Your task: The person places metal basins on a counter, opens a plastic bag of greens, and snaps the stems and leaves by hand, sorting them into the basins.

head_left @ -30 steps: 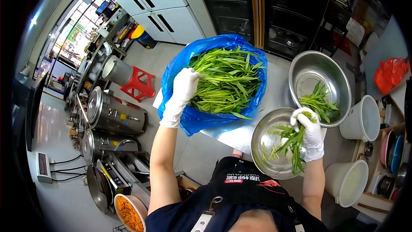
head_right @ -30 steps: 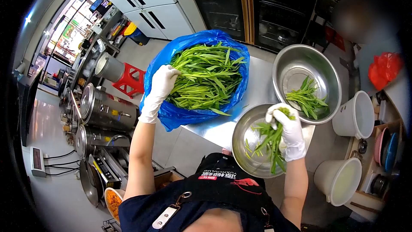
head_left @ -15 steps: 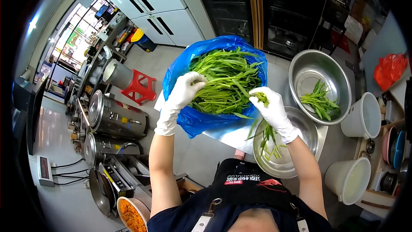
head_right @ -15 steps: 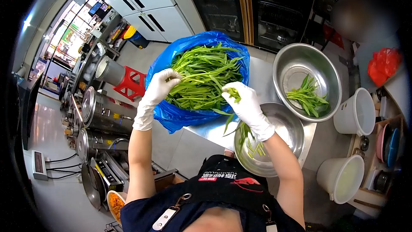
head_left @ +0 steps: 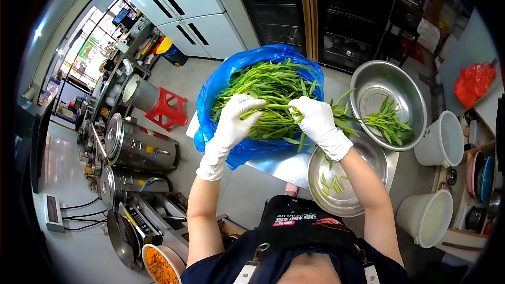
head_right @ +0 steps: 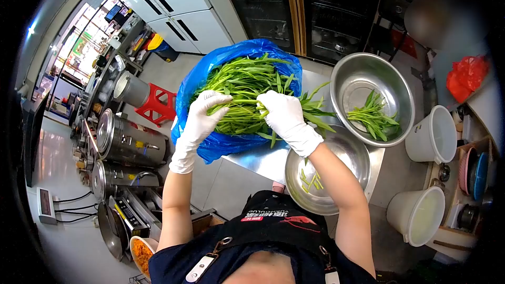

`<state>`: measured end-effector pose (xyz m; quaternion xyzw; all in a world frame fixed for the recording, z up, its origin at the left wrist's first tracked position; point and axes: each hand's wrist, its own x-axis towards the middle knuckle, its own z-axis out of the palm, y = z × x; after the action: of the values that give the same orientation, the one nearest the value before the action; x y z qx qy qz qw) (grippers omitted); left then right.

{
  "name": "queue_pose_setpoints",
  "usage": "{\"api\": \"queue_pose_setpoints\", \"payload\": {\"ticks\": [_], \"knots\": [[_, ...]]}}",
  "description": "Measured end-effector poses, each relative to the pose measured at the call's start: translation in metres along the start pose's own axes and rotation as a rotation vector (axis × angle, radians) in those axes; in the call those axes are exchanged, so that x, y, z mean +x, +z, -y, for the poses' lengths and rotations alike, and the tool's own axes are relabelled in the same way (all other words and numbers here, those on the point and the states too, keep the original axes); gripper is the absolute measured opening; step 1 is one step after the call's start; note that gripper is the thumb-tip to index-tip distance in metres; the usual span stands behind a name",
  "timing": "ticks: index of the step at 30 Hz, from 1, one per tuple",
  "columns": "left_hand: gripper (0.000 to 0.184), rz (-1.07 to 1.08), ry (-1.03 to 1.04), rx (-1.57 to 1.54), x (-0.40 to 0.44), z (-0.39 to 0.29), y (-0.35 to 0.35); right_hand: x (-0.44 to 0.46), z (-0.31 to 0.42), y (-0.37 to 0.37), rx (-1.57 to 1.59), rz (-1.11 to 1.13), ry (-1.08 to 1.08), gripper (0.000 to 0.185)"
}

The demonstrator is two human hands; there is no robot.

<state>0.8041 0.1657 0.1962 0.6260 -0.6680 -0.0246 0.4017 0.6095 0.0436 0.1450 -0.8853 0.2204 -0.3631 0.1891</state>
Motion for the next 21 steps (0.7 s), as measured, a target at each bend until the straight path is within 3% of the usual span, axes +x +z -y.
{"api": "queue_pose_setpoints", "payload": {"ticks": [4,13,14,17,20,21], "knots": [[0.021,-0.103,0.227,0.169,0.001,0.0,0.013,0.001,0.008,-0.011,-0.038,0.029,-0.009,0.016],[0.01,-0.348,-0.122,-0.245,-0.009,-0.029,0.059,-0.013,-0.01,-0.037,0.051,-0.08,0.167,0.012],[0.011,-0.382,-0.084,-0.195,-0.014,-0.033,0.061,-0.014,-0.024,-0.042,0.057,-0.083,0.248,0.012],[0.015,-0.388,0.051,-0.036,-0.039,-0.04,0.073,-0.019,-0.052,-0.078,0.411,-0.12,0.453,0.019],[0.014,-0.213,-0.057,-0.093,-0.077,-0.04,0.108,-0.029,-0.073,-0.114,0.705,-0.143,0.687,0.018],[0.013,-0.152,-0.07,-0.094,-0.091,-0.033,0.123,-0.035,-0.078,-0.123,0.932,-0.159,0.698,0.015]]}}
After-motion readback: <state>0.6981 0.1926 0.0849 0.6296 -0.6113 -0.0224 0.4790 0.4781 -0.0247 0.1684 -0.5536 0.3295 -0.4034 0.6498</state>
